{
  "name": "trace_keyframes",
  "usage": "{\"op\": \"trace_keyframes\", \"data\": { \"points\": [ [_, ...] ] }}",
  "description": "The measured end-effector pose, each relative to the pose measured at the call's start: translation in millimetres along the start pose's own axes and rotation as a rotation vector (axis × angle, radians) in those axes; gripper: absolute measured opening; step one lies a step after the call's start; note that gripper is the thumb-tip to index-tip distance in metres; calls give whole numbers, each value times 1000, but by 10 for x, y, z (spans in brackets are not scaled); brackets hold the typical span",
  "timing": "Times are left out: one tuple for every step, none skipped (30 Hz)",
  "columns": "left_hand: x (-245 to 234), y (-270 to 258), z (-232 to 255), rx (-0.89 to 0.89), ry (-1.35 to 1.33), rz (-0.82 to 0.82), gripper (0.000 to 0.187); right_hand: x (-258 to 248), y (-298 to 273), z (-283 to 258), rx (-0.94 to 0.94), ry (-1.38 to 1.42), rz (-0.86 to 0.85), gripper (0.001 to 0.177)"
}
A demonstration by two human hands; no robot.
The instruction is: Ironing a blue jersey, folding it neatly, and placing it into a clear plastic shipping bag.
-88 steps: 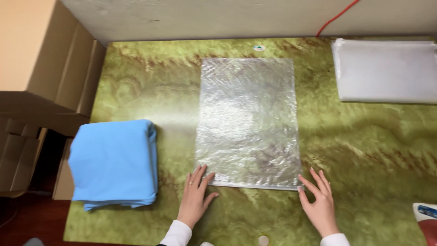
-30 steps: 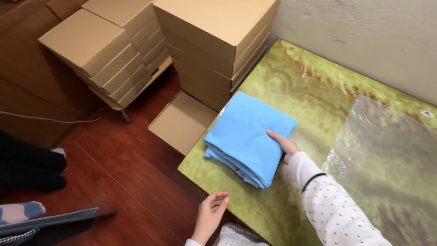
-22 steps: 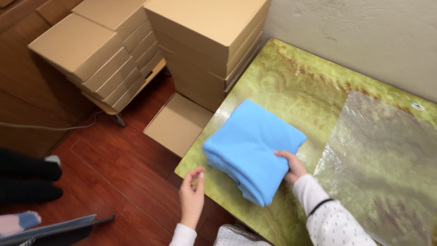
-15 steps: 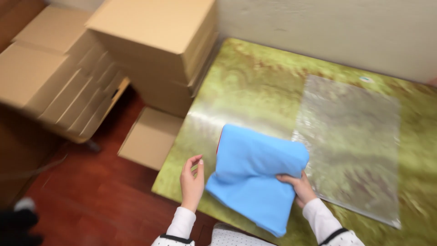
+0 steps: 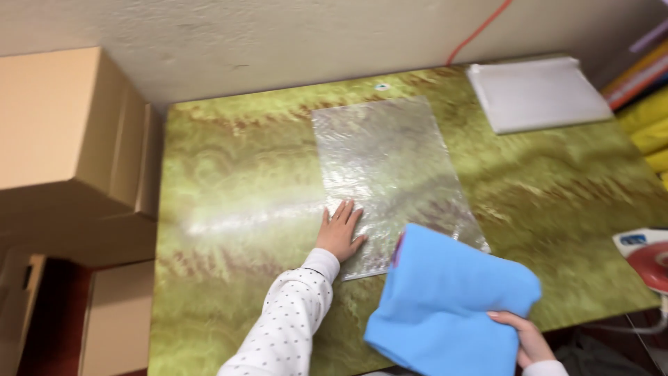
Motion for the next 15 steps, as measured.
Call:
{"op": "trace_keyframes", "data": {
  "points": [
    [45, 12, 48, -83, 140, -73, 73, 28, -199, -111, 57, 69, 24, 45],
    [92, 13, 89, -165, 281, -144, 86, 62, -401, -214, 113, 140, 45, 50],
    [70, -21, 136, -158, 281, -151, 86, -189, -269, -99, 115, 146, 52, 50],
    [48, -63, 175, -181, 304, -162, 89, -439, -146, 21, 49, 172, 100, 48],
    [23, -157, 188, -212, 328, -176, 93, -665, -27, 182, -10, 198, 144, 46],
    [30, -247, 264, -211, 332, -187, 93, -567, -152, 111, -1, 204, 147, 46],
    [14, -318, 320, -292, 348, -228, 93, -454, -245, -1, -12, 193, 172, 51],
    [-7, -394, 374, -372, 364, -267, 94, -339, -343, -114, -23, 181, 196, 55],
    [12, -514, 459, -375, 368, -269, 94, -392, -282, -91, -20, 184, 193, 55],
    [32, -639, 538, -437, 392, -305, 94, -443, -222, -69, -54, 166, 168, 55],
    [65, -763, 627, -498, 415, -341, 95, -506, -167, -50, -88, 146, 145, 56],
    [18, -872, 770, -500, 417, -342, 95, -512, -122, -63, -86, 147, 143, 56],
    [-21, -988, 911, -534, 397, -404, 104, -518, -83, -71, -78, 144, 106, 54],
    [-60, -1104, 1052, -569, 376, -466, 114, -521, -45, -78, -70, 141, 69, 53],
    [7, -1123, 1090, -569, 376, -467, 114, -444, -84, -139, -70, 141, 70, 53]
  ]
}}
Point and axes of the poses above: each hand's wrist, its own y-axis towards the middle knuckle, its own x-axis out of the palm, z = x × y, the point moved 1 cm from there along y, towards the middle knuckle, and after that the axes turned 14 degrees about -z, right-handed, at the moved point
